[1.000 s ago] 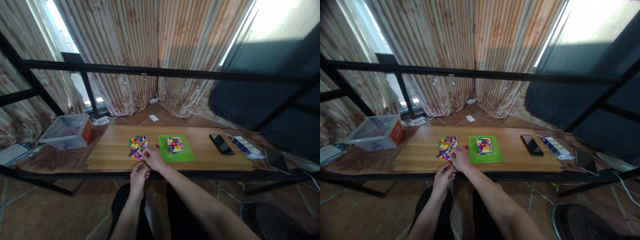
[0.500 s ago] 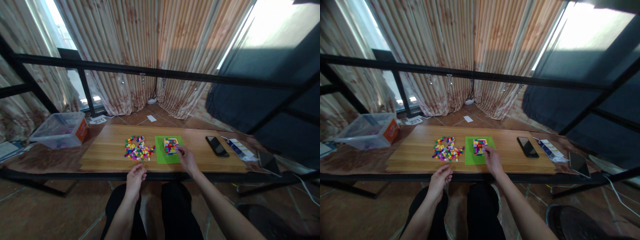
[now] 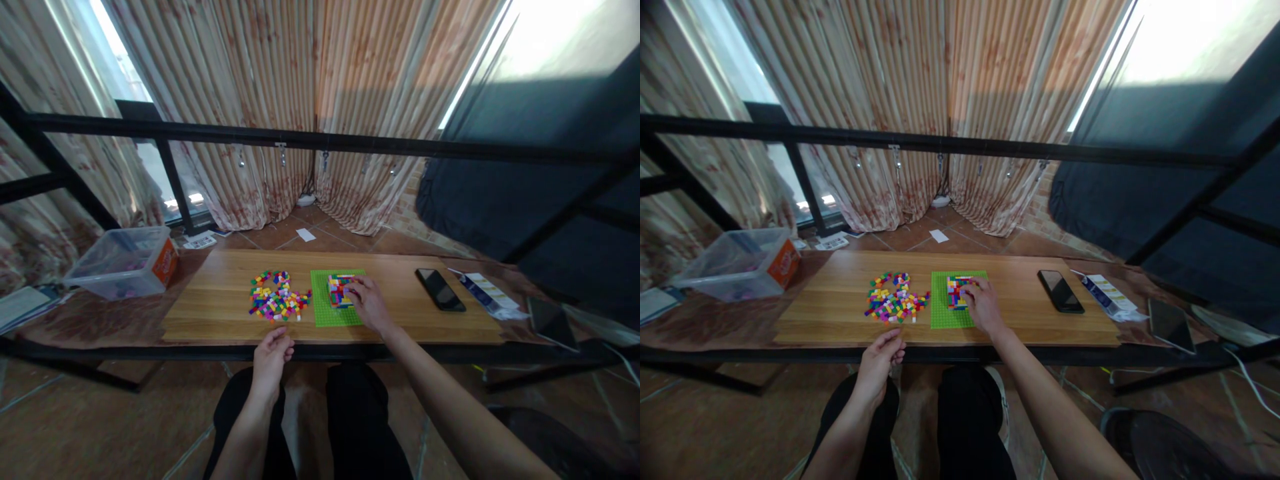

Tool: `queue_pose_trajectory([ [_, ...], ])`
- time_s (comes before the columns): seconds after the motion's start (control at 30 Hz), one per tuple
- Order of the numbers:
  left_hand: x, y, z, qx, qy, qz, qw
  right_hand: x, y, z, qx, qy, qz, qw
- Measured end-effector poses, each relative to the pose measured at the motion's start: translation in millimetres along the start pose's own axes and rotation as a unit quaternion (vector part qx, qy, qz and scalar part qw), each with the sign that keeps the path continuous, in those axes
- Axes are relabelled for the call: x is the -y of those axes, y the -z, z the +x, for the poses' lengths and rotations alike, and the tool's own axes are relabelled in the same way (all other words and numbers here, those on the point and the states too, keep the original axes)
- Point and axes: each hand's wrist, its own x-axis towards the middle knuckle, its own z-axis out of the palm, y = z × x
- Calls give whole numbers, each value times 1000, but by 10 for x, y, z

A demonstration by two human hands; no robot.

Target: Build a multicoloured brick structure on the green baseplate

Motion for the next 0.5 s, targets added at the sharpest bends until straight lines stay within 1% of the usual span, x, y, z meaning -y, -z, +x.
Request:
queue_pose_trajectory([
  [0.1, 4, -2, 1, -1, -2, 4, 1000, -36, -26, -14, -10, 8, -1, 1000],
  [0.23, 17, -2, 15, 4, 0, 5, 1000, -66, -73, -39, -41, 10, -21, 999],
  [0.4, 21, 4, 12, 5, 3, 3, 1000, -75, -118, -69, -59, -19, 5, 998],
  [0.5, 15, 4, 5, 2, 5, 6, 1000, -74, -127, -53, -78, -56, 40, 995],
])
